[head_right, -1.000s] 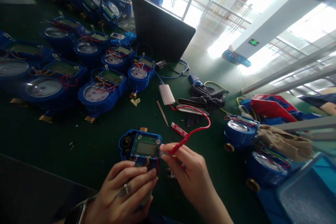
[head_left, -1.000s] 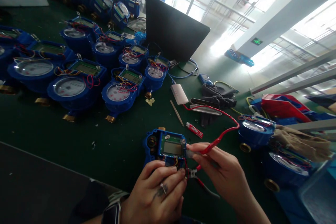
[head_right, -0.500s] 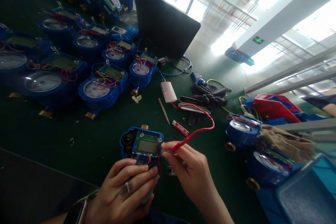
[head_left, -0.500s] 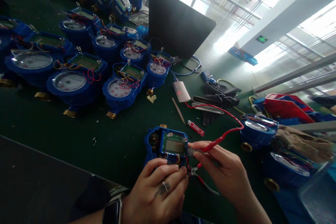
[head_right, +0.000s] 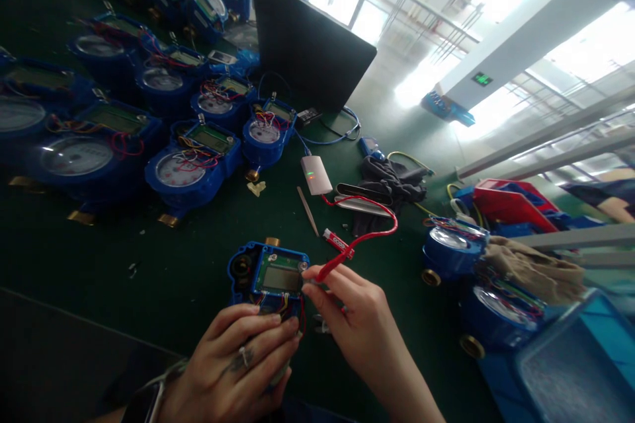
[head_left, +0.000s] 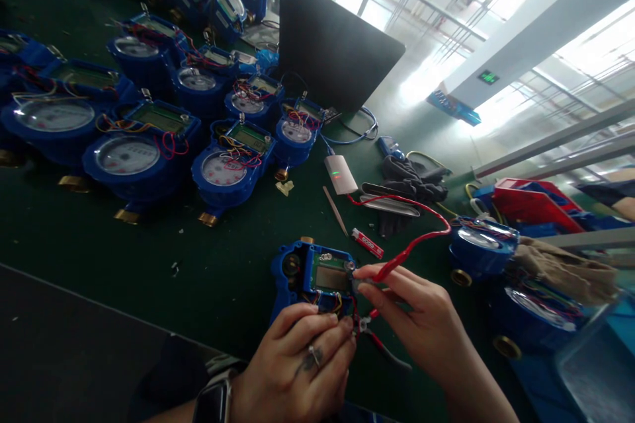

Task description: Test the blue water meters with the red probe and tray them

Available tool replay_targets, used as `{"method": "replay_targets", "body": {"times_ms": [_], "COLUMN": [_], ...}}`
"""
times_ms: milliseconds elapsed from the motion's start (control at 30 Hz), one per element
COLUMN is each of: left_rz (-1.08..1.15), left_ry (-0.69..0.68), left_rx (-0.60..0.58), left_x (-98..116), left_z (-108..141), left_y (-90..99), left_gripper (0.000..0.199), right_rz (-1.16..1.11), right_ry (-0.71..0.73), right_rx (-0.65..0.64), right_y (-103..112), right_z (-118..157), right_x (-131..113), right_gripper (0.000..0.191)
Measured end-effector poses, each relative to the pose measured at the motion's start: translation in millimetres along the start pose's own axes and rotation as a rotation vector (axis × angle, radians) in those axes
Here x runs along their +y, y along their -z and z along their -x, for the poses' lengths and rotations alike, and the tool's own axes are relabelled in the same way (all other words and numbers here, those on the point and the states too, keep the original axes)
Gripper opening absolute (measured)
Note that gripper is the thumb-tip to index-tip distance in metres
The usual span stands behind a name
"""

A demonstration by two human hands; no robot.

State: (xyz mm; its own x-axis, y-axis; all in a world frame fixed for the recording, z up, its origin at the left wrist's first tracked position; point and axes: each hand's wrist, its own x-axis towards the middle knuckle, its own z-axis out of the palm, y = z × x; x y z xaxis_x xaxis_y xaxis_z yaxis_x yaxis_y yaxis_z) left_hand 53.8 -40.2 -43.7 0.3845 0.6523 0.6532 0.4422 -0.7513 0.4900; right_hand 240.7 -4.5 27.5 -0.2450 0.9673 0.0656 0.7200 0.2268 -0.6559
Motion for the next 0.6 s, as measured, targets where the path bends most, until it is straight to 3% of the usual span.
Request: {"method": "replay_targets", "body": {"times_ms": [367,600], "left_rz": [0.011,-0.012], "left_ry": [-0.009,-0.03], "left_rx": [0.004,0.093], "left_x": [-3.0,-5.9], "left_z": [0.2,-0.1], "left_y": [-2.9,-3.9], "left_gripper": [0.017,0.014], "right_rz": [-0.032,-0.028], "right_ry": [-0.012,0.019], "right_rx": [0.001,0.038], "right_y": [-0.3,-2.5], "right_z": [-1.0,-3.3], "right_x": [0.0,1.3], "right_gripper": [0.013,0.012]}}
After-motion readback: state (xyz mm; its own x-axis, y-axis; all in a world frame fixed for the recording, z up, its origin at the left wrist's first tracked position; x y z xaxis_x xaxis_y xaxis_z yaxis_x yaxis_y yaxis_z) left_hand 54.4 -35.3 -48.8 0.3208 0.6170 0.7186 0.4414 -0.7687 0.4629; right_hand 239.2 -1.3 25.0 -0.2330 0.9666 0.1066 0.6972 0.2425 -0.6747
